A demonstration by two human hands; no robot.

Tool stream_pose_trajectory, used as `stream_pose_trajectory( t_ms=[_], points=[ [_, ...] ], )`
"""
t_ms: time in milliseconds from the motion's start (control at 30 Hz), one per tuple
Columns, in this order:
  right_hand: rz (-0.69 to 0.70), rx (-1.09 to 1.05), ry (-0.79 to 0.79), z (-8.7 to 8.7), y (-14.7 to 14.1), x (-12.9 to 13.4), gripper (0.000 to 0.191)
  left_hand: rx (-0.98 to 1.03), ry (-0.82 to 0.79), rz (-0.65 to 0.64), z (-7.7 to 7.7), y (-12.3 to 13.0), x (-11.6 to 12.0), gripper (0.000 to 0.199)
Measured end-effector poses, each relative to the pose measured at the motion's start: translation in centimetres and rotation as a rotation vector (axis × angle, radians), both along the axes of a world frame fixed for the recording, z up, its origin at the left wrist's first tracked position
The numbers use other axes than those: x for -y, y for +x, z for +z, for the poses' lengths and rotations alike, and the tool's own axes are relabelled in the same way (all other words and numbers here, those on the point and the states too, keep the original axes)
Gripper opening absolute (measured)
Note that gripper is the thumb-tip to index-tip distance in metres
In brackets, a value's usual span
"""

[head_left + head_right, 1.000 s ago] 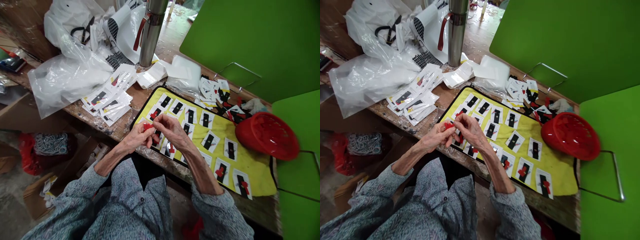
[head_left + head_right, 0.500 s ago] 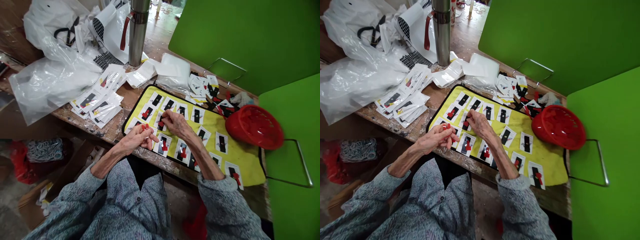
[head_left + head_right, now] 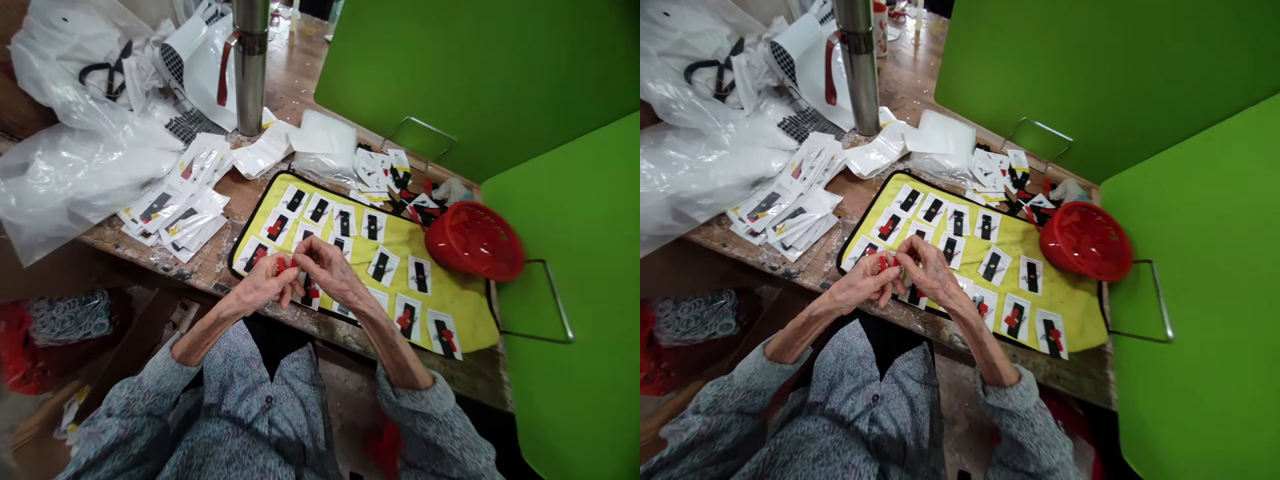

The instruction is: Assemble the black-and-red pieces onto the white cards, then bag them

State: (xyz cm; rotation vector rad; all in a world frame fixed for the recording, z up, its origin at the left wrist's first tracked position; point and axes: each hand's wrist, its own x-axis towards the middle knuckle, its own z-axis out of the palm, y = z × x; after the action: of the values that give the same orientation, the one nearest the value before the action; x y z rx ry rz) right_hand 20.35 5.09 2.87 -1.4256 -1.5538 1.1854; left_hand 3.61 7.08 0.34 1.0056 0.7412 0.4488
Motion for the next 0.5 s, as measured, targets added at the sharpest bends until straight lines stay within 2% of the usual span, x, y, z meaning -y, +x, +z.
stream_pose_trajectory(
  t_ms=[67, 133, 200, 267, 400, 500],
  points=[
    [-0.073, -0.048, -0.020, -0.3, 1.9, 0.1, 0.017, -0.025, -0.052, 0.024, 0.6, 0.2, 0.2, 0.021],
    [-0.182, -0.010, 0.002, -0.7, 4.4, 0.0, 0.017, -0.031, -0.103, 0.057, 1.2, 0.4, 0.3, 0.014],
    [-0.269, 0.113, 0.024, -1.5, 6.8, -0.2, 0.015, -0.010, -0.137, 0.048, 1.5, 0.6, 0.3, 0.014],
    [-0.294, 0.271, 0.028, -2.6, 8.3, -0.3, 0.012, 0.014, -0.148, -0.002, 1.6, 0.8, 0.3, 0.018],
    [-0.282, 0.561, 0.149, -4.1, 7.9, 0.1, 0.007, 0.026, -0.109, -0.090, 1.1, 1.4, 0.3, 0.029],
    [-0.323, 0.628, 0.255, -3.1, 5.9, 1.1, 0.014, 0.020, -0.049, -0.118, 0.6, 1.8, 0.2, 0.030]
  ],
)
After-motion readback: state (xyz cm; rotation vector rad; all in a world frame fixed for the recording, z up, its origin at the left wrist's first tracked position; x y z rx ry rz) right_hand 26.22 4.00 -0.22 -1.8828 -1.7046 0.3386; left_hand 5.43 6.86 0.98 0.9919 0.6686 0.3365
